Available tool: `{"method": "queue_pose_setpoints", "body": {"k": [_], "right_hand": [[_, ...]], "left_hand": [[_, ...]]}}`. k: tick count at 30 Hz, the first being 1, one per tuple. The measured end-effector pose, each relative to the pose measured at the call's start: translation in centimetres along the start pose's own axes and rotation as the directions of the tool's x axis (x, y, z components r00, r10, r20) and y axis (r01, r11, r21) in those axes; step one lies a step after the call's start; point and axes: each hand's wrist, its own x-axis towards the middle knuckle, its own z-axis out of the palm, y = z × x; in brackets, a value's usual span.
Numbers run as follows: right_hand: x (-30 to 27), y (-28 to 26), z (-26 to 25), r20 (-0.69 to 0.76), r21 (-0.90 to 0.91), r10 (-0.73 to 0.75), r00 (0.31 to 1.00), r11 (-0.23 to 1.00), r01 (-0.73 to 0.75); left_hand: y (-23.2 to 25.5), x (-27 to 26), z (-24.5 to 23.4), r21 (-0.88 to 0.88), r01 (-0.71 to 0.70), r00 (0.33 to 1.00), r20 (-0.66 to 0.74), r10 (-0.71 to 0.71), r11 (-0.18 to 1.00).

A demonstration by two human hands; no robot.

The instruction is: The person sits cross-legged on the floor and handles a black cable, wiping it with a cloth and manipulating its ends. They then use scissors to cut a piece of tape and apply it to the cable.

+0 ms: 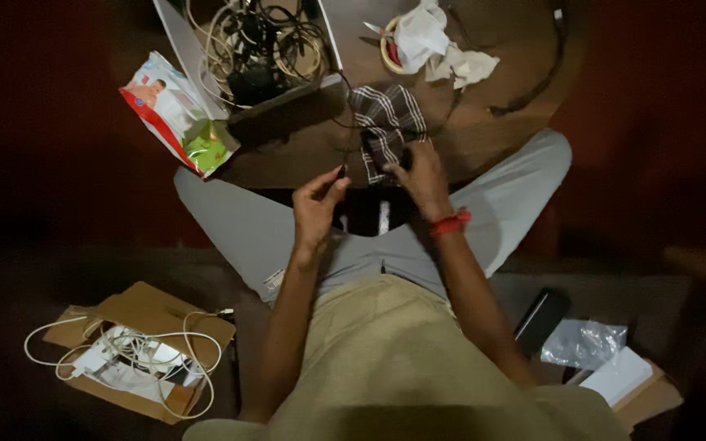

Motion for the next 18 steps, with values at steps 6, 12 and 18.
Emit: {"method": "queue_pose_setpoints", "body": {"k": [6,12,18], "right_hand": [[-1.3,0.0,-2.1,0.025,0.243,0.074,0.997,0.967,-0.078],[-0.7,-1.9,-5.2,0.145,0.801,0.194,0.97,0.552,-0.231],[-2.2,-1.6,-6.2,0.097,0.524,0.197,0.976,0.823,-0.218]], "left_hand": [[0.9,0.5,1.4,0.213,-0.101,0.994,-0.017,0.107,0.972],[0.8,1.2,3.0,0.194,-0.085,0.991,-0.089,0.104,0.977],[3.8,1.1,3.7,0.346,-0.343,0.913,-0.096,0.396,0.873]]}}
